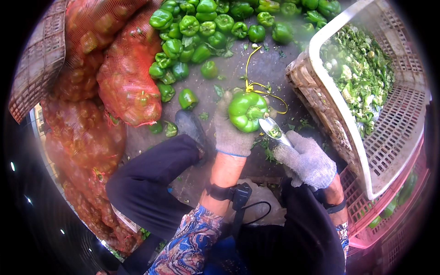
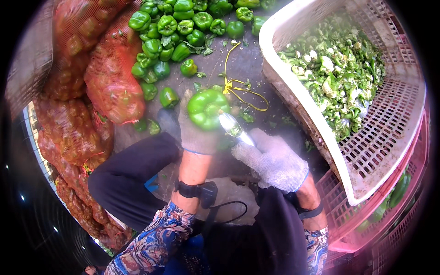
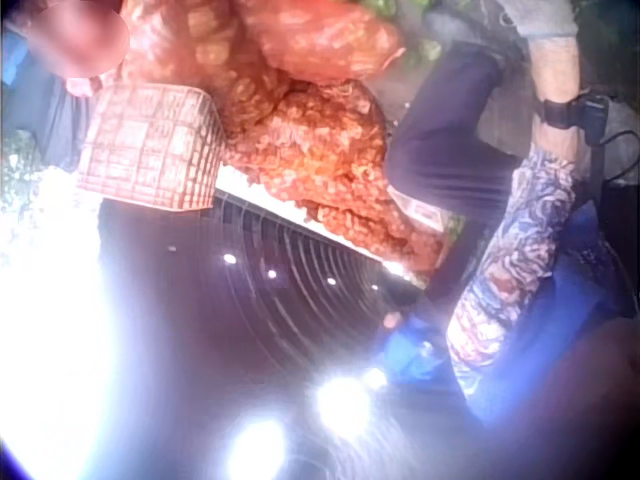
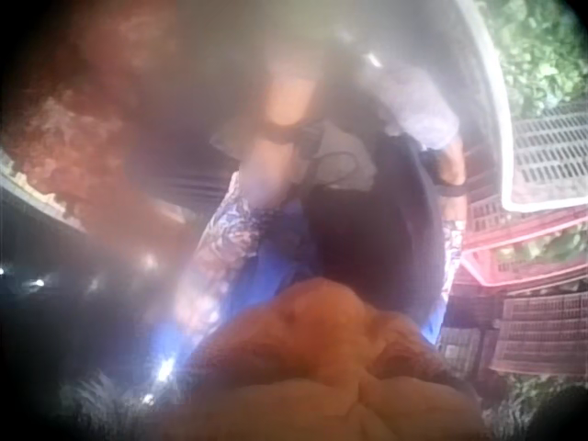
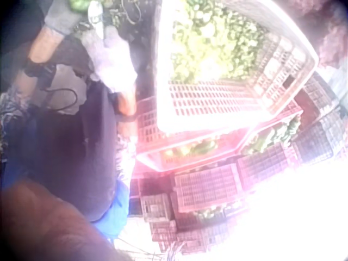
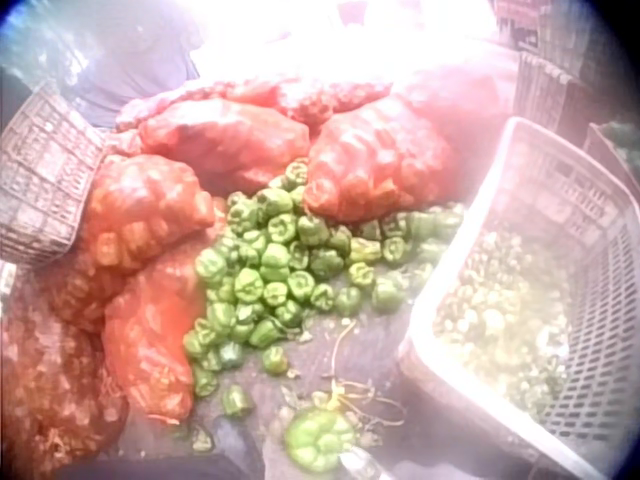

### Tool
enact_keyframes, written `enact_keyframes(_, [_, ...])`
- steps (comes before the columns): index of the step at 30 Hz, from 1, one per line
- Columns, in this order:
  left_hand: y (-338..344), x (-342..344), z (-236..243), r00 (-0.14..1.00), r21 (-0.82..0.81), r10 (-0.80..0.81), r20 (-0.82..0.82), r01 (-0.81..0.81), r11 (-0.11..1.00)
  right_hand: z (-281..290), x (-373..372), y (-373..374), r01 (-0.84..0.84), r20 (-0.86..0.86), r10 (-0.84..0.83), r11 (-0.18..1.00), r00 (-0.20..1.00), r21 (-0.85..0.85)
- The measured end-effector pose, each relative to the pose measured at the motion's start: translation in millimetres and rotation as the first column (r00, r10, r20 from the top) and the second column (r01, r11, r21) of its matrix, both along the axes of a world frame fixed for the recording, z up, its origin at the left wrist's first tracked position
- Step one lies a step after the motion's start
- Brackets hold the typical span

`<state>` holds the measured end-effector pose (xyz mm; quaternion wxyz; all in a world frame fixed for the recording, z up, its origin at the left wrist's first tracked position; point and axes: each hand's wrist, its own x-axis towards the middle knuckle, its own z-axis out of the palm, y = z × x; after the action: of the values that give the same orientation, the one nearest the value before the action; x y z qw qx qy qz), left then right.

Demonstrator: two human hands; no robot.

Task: The person uses a spoon to scoop out the seeds and stems from green bell peppers. They hold the peppers in their left hand and use the spoon in their right hand to remove the interior parts, dropping the waste into a white basket. The cleaned peppers are placed into a pink basket.

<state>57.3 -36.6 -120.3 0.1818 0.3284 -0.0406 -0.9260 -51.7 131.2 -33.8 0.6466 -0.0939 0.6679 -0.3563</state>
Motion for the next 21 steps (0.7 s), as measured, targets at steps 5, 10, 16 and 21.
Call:
enact_keyframes(5, [-1.8,2.1,5.2,1.0,-0.002,0.015,0.012,-0.015,1.0,0.3,2.1,-1.6,-0.031,-0.035,0.032,0.999,0.999,0.013])
enact_keyframes(10, [-5.2,6.5,5.1,0.995,-0.085,-0.057,0.077,0.063,0.994,-1.6,2.6,-1.3,-0.124,-0.141,0.125,0.992,0.982,0.022])
enact_keyframes(16, [-4.8,3.2,9.3,0.987,-0.085,-0.119,0.112,0.129,0.988,1.2,1.6,-8.2,-0.145,-0.09,0.15,0.987,0.985,0.064])
enact_keyframes(21, [-10.4,1.9,12.2,0.994,0.01,-0.106,0.007,0.106,0.994,10.5,-2.8,-16.6,-0.064,0.091,0.059,0.997,0.994,0.049])
